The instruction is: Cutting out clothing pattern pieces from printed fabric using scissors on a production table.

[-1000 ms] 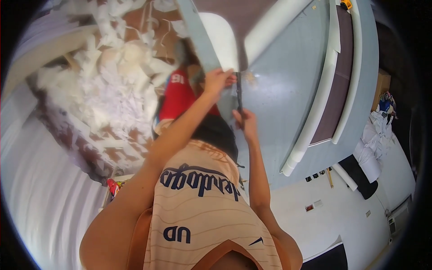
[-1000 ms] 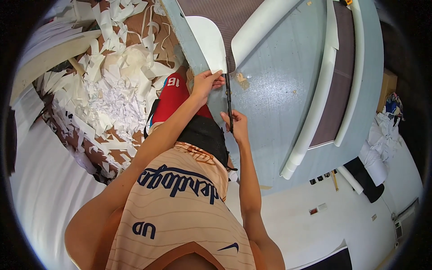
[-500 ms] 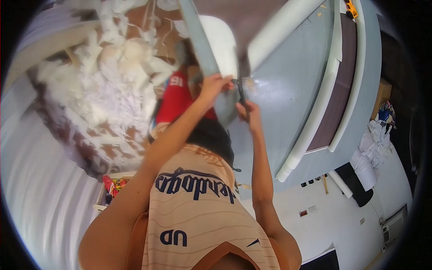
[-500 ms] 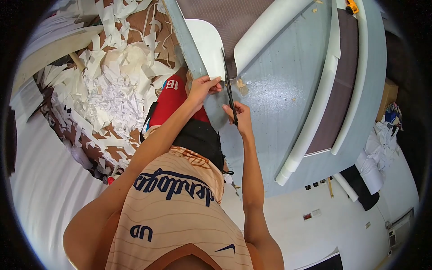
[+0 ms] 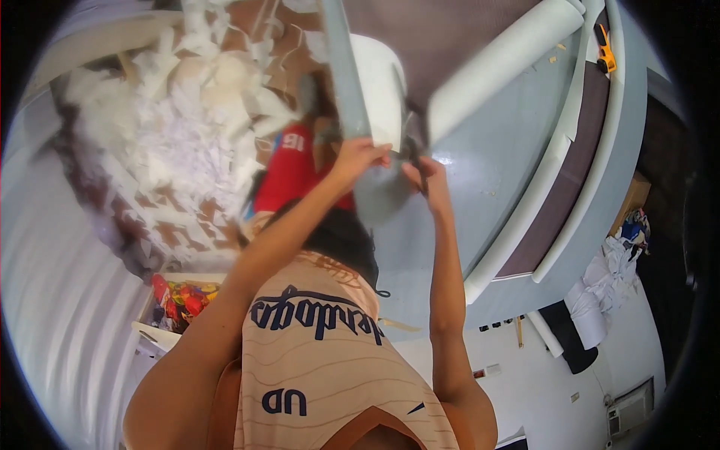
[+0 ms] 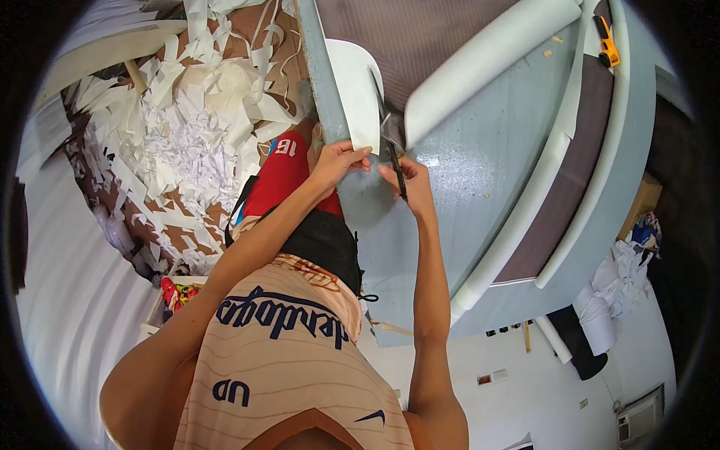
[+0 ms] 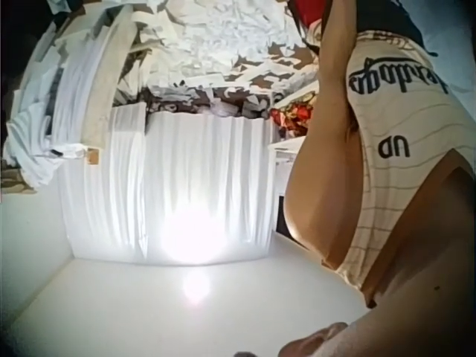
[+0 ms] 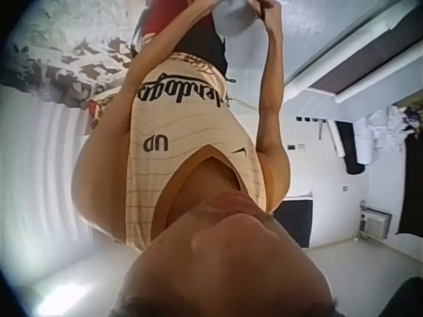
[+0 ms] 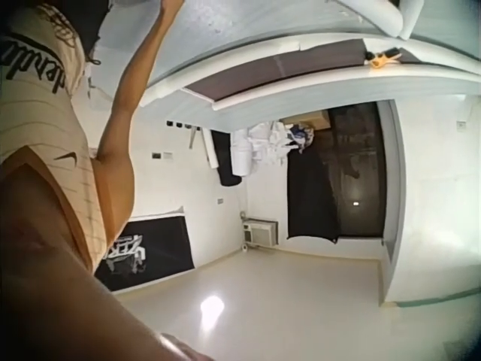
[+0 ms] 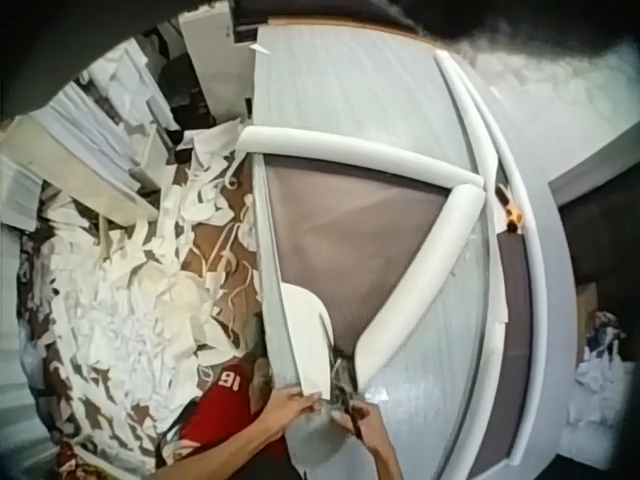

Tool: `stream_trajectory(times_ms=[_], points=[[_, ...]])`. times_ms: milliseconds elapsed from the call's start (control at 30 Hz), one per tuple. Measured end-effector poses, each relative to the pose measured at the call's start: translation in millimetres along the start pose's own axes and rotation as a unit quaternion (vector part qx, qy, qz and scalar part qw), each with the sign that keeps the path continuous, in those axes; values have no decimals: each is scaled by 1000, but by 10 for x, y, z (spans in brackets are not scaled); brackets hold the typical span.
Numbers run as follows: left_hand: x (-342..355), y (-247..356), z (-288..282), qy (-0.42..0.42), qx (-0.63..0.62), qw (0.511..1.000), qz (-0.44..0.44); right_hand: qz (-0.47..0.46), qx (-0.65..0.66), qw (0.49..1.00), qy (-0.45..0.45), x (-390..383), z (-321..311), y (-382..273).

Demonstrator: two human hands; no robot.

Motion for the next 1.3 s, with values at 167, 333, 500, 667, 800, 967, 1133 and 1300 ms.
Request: stream_trajectory(times_ms=[167, 333, 500, 667, 800, 967, 1133, 1300], points=[[8, -28, -13, -19, -13, 1000, 14, 11, -6, 1000, -18, -105, 5, 10], [-8, 61, -23, -19, -9, 1000, -7, 35, 16, 999, -34, -429, 121, 148], [-125, 130, -43, -20, -32, 999, -32, 86, 14, 994, -70, -1201, 107, 297], [-205, 355, 74, 19, -22, 996, -81, 127, 2, 988, -82, -1844, -115, 139], [-182, 533, 130, 40, 4, 998, -39, 86, -14, 993, -76, -1766, -222, -176], [-144, 610, 133, 31, -60, 998, 7, 67, -64, 992, -92, -1258, -305, -707], [-238, 629, 181, 22, -52, 998, -2, 110, -80, 984, -116, -1023, -341, -592], [-265, 596, 143, 26, -46, 999, 12, 38, -45, 993, -104, -641, -122, -540]])
Point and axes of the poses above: each hand's wrist, its own x-axis towards the middle knuckle, its own z-axis out of the palm, y = z × x, the point moved 5 cm from there along x, towards the middle knuckle, and after that the axes turned 3 degrees about -x, right-handed, at the moved point
